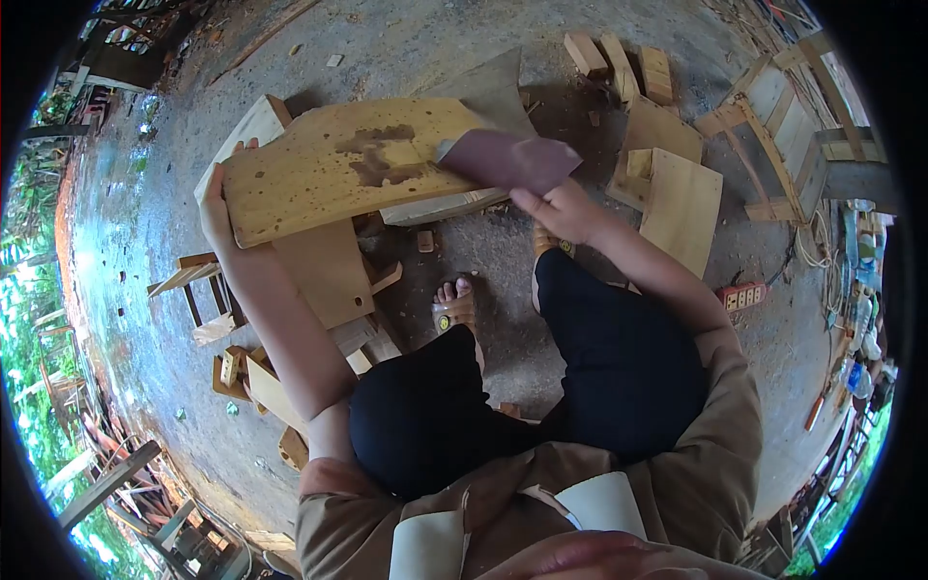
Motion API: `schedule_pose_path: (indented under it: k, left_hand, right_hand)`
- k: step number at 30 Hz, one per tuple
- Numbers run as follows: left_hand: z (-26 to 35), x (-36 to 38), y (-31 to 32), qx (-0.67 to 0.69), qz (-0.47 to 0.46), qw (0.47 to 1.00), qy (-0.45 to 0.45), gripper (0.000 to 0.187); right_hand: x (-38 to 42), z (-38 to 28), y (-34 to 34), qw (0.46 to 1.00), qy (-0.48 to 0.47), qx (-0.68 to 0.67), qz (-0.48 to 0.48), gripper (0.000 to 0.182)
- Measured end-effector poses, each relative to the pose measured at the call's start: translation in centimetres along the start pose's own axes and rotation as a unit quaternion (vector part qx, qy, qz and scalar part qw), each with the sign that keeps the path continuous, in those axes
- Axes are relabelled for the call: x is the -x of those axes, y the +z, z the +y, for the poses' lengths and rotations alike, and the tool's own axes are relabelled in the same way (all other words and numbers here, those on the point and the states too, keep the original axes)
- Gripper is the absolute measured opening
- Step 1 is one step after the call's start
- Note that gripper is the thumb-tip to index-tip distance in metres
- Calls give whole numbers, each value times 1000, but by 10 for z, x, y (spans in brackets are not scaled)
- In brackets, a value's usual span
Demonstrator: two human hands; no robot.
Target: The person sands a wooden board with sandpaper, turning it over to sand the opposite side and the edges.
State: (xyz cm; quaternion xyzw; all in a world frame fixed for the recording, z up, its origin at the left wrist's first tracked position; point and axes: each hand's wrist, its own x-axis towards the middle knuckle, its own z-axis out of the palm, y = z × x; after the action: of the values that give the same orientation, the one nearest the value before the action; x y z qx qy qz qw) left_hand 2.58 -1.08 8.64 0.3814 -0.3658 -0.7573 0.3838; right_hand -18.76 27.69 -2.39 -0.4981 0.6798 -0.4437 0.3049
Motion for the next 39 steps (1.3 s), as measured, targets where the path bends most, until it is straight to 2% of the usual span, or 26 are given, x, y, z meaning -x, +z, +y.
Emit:
schedule_pose_path:
  k: [2,3,5,6,8,12,15,17,21,23,26,30,32,33,35,36,38,39]
  left_hand:
    - [0,1,-1,3,17,1000,-4,48]
    - [0,1,-2,-4,10,1000,-2,48]
    - [0,-1,-4,-11,3,1000,2,48]
    - [0,-2,-6,-23,-6,1000,7,48]
    - [0,-2,-5,-34,-18,999,13,48]
    - [1,-1,-2,-19,-3,1000,2,49]
    - [0,0,0,-19,6,1000,-2,49]
    - [0,1,-3,-24,18,1000,1,50]
    - [-1,-4,-10,-26,1,1000,-3,50]
    - [-1,-4,-10,-24,-3,1000,-4,50]
    - [0,-1,-7,-22,1,1000,4,49]
    - [1,2,-2,-32,4,999,11,46]
    - [1,4,3,-39,3,999,17,45]
    - [2,6,5,-57,-12,998,31,44]
    - [2,10,11,-77,-28,996,44,43]
    - [3,14,18,-88,-43,994,54,42]
    - [3,23,31,-97,-58,992,64,41]
    - [1,29,38,-99,-49,991,71,40]
  right_hand:
    - [-3,-13,1,993,-101,38,-48,37]
    - [-5,-5,2,993,-103,36,-49,37]
    - [-8,27,-2,985,-124,105,54,36]
    - [-5,37,-6,985,-125,103,54,36]
    - [0,50,-13,997,-14,62,41,37]
    - [10,29,1,997,43,24,59,37]
    - [9,25,-3,995,86,43,26,34]
    - [7,27,-6,994,-18,85,72,29]
    - [18,8,-14,996,1,81,36,27]
    - [22,-2,-19,989,-53,132,41,27]
    - [22,-8,-22,983,-79,158,45,28]
    - [7,-3,-12,983,-39,171,46,32]
    - [-9,10,-3,965,-100,234,57,41]
    - [-16,18,3,965,-100,233,58,41]
    - [-31,39,17,969,78,233,-37,48]
    - [-42,47,25,969,79,233,-36,48]
    - [-59,57,33,974,-63,218,16,50]
    - [-58,55,33,973,-64,220,15,50]
